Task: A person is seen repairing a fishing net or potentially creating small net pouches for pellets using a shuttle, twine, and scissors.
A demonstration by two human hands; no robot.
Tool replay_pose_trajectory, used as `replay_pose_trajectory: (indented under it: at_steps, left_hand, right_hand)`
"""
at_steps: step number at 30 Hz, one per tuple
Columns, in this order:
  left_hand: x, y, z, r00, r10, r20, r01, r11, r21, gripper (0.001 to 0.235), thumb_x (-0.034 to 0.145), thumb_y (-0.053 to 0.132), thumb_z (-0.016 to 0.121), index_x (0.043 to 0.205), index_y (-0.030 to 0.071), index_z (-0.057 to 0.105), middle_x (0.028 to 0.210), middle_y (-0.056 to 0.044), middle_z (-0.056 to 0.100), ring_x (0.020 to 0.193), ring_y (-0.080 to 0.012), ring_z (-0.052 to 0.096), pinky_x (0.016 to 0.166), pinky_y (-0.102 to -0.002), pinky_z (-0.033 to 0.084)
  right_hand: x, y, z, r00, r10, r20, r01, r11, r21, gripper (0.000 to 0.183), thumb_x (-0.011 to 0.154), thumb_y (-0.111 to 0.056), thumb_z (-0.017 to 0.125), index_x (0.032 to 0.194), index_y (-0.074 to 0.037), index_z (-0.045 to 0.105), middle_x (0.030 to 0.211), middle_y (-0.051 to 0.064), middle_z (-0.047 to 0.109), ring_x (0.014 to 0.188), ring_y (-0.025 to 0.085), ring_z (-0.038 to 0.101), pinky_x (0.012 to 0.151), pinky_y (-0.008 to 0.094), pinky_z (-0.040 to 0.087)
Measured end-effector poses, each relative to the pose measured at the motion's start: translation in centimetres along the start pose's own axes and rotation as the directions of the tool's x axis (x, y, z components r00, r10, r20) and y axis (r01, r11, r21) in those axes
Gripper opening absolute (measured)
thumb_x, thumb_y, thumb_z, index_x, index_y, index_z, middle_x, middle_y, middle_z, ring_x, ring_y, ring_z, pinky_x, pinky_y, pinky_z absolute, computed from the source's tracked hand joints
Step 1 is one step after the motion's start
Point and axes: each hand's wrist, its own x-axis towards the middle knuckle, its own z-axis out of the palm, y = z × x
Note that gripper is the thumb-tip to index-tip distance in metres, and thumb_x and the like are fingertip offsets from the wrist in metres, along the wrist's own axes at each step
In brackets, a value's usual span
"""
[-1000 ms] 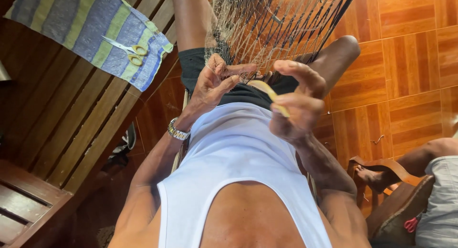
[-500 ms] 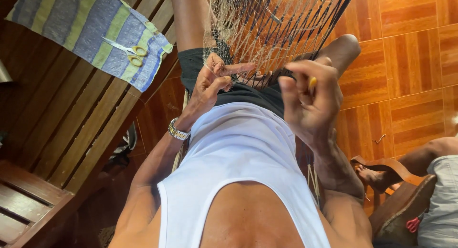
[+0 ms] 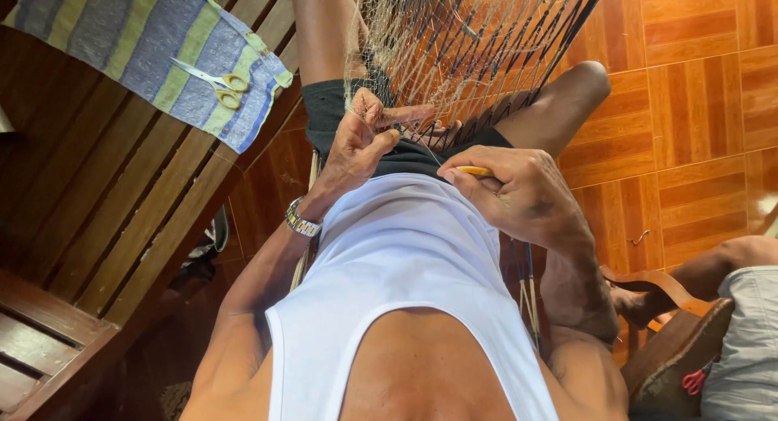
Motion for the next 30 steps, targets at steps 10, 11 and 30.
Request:
replay_pose_trajectory:
  at_steps: [10,11,30]
  left_hand:
    - [-0.9,-2.9,-1.2,1.000,-0.013,-0.011,0.013,1.000,0.001,0.029,0.100,-0.005,0.050,0.097,0.018,0.033,0.120,-0.022,0.073,0.068,-0.0020,0.044,0.062,-0.019,0.039]
    - [-0.8,-2.8,-1.0,1.000,-0.011,-0.014,0.011,1.000,0.012,0.030,0.100,-0.006,0.050,0.097,0.018,0.033,0.119,-0.023,0.073,0.068,-0.0019,0.045,0.061,-0.019,0.039]
    - [-0.8,-0.9,0.1,0.996,0.079,-0.029,-0.066,0.947,0.314,0.021,0.101,0.000,0.062,0.096,0.010,0.044,0.076,-0.003,0.057,0.064,-0.0064,0.049,0.061,-0.023,0.042]
  right_hand:
    - [-0.8,-1.3,-0.8,0.998,0.046,-0.034,-0.042,0.993,0.108,0.014,0.098,-0.003,0.066,0.104,-0.006,0.078,0.074,0.009,0.071,0.052,0.009,0.047,0.041,0.023,0.041]
    - [-0.8,-1.3,-0.9,0.997,0.048,-0.052,-0.041,0.991,0.127,0.014,0.098,-0.003,0.066,0.104,-0.005,0.078,0.073,0.008,0.071,0.052,0.007,0.045,0.041,0.021,0.040]
    - [-0.4,-3.0,2.6,0.984,-0.044,-0.173,0.079,0.977,0.200,0.017,0.095,0.000,0.066,0.107,-0.002,0.079,0.092,0.015,0.080,0.065,0.017,0.073,0.052,0.025,0.054]
